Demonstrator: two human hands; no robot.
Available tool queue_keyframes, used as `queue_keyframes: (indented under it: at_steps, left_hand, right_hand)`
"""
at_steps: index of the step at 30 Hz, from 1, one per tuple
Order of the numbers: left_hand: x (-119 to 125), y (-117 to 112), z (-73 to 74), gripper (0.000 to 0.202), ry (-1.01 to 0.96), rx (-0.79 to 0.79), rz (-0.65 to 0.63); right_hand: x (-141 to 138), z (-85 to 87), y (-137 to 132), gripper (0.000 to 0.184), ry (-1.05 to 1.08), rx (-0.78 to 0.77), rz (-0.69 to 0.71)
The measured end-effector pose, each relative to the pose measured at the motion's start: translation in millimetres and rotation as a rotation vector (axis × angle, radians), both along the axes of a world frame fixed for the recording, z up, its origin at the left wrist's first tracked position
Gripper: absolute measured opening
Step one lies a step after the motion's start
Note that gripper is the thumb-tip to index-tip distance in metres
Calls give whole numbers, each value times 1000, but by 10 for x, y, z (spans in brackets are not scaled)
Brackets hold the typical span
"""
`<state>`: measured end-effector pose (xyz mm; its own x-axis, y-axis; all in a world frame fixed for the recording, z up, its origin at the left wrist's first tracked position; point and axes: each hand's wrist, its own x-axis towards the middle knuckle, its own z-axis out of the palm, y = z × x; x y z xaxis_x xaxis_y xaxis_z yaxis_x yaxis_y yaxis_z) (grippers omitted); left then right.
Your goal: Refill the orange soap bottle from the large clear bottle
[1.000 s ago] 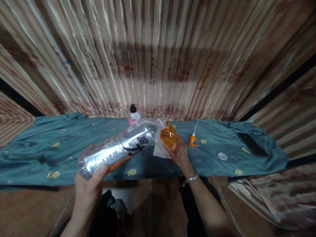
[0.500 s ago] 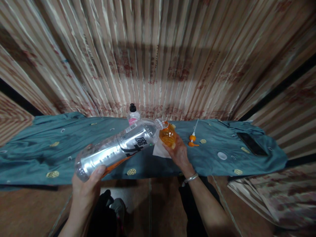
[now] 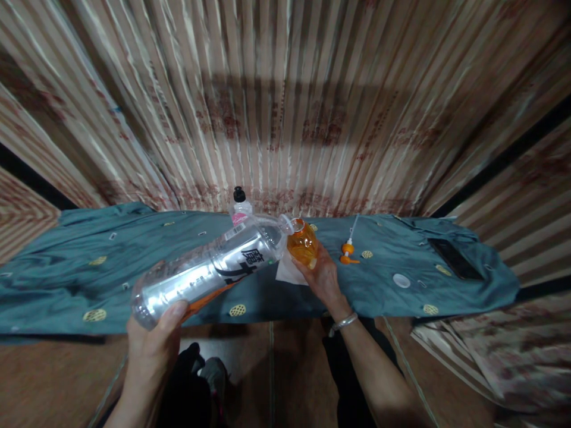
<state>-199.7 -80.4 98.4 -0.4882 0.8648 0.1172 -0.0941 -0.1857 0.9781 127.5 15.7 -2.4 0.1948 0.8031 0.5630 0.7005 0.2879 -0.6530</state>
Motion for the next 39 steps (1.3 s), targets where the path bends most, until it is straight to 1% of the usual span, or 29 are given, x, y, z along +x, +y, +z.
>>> queue_keyframes:
  at_steps: [4, 8, 11, 14, 16, 21, 26, 30, 32, 36, 39]
  left_hand:
    - [1, 3, 8, 70, -6, 10, 9]
    - [-7, 2, 14, 72, 13, -1, 11]
    - [-31, 9, 4, 74, 5, 0, -1]
    - [-91, 43, -38, 85, -16, -1, -13]
    - [-140, 74, -79, 88, -19, 5, -20]
    - [-256, 134, -181, 84, -16, 28, -26]
    - [-329, 133, -244, 86, -12, 40, -46]
    - [-369, 118, -302, 85, 4, 20, -11]
    - [-389, 120, -326, 88, -5, 5, -11]
    - [-404, 134, -322, 98, -14, -5, -37]
    - [-374, 131, -277, 97, -12, -1, -35]
  right_hand:
    - [-7, -18, 12, 84, 1, 18, 8]
    - [-4, -35, 24, 79, 8, 3, -19]
    - [5, -43, 29, 80, 5, 11, -30]
    - [7, -53, 31, 80, -2, 16, -33]
    - [3, -65, 31, 82, -3, 17, -29]
    - [-10, -99, 31, 85, -7, 63, -10]
    - [-13, -107, 30, 82, -35, 76, -13]
    - [-31, -117, 38, 85, -28, 115, -25]
    - [-37, -125, 42, 82, -34, 112, -36]
    - [-36, -143, 40, 74, -50, 121, -39]
    - [-30, -150, 37, 77, -70, 99, -43]
